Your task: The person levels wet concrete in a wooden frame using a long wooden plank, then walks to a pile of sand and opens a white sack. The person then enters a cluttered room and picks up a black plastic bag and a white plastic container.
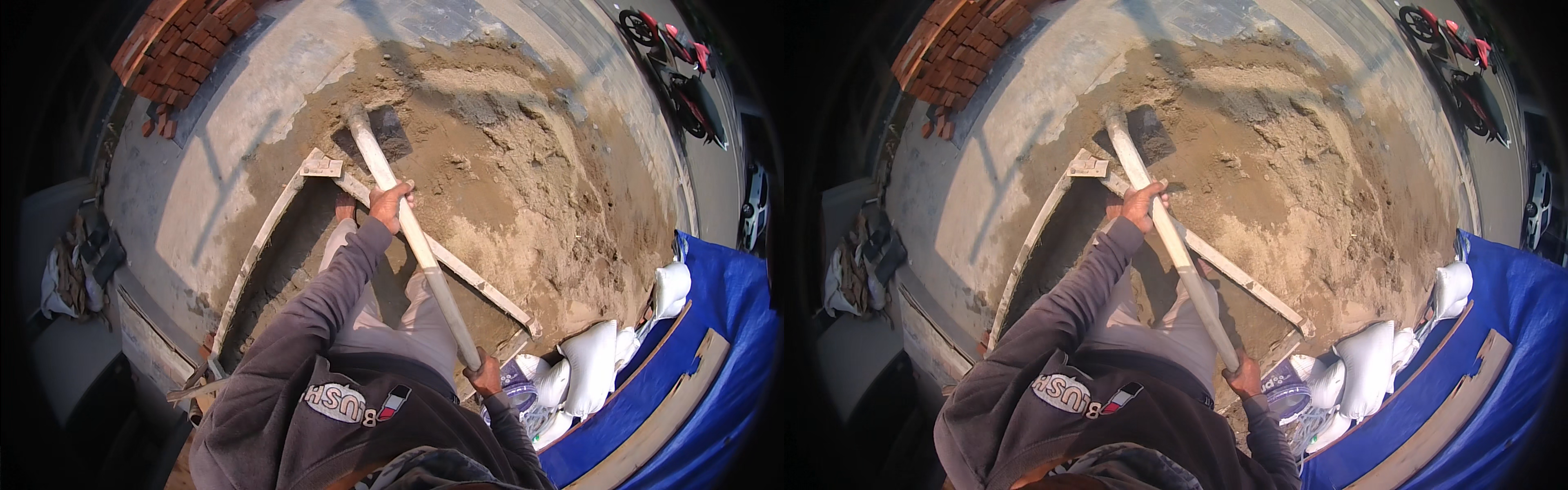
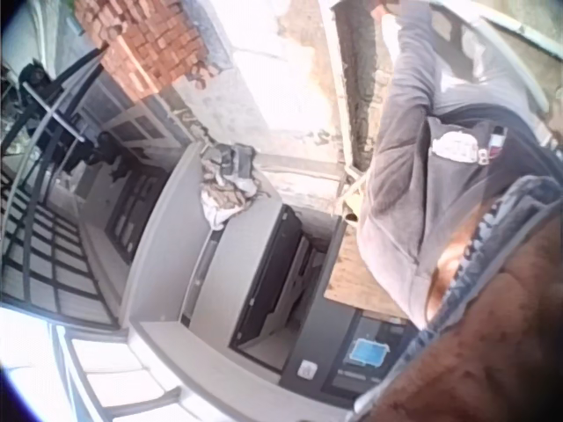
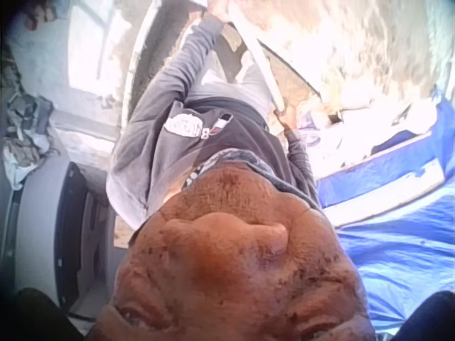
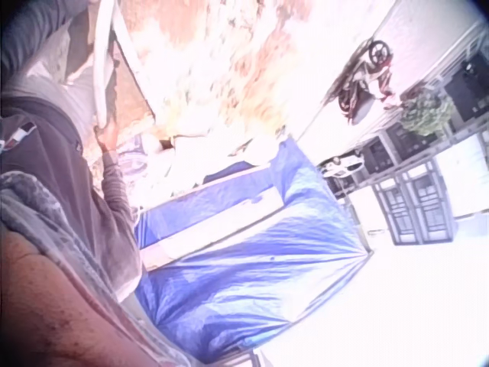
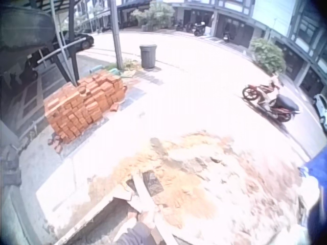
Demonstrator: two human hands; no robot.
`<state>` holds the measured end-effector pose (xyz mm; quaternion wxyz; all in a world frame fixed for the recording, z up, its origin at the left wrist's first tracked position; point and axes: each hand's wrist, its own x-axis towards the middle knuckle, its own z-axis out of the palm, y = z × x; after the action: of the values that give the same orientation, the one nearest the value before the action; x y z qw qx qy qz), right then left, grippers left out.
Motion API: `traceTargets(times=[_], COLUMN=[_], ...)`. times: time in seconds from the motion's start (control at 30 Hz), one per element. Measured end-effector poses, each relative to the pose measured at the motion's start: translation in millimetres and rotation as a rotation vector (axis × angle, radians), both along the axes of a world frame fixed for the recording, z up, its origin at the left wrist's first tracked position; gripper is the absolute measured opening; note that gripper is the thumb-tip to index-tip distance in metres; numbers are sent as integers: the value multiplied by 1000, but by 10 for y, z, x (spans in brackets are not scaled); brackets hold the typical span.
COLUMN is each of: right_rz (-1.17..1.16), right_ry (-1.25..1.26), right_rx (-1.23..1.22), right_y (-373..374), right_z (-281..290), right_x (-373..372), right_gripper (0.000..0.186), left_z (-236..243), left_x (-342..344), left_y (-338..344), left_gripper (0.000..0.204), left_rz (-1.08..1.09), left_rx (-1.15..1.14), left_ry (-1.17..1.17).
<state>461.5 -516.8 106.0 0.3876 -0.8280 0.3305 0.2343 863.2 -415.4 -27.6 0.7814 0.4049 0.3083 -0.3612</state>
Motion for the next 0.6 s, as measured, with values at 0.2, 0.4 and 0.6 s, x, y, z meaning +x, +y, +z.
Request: traceTargets(times=[0.2, 0.4, 0.6], right_rz=[-89, -173, -319], right_ry=[-104, -213, -171], right_rx=[57, 121, 440], right_y=[502, 468, 326], right_z=[-742, -1547, -2521], right_x=[1901, 4263, 5532], right_gripper=[34, 41, 34], left_z=[-490, -819, -1517], left_x=[989, 1720, 2374], left_y=[129, -72, -126], left_gripper=[30, 23, 23], left_rz=[-54, -112, -145], left_rx=[72, 122, 194], left_ry=[-78, -125, -96])
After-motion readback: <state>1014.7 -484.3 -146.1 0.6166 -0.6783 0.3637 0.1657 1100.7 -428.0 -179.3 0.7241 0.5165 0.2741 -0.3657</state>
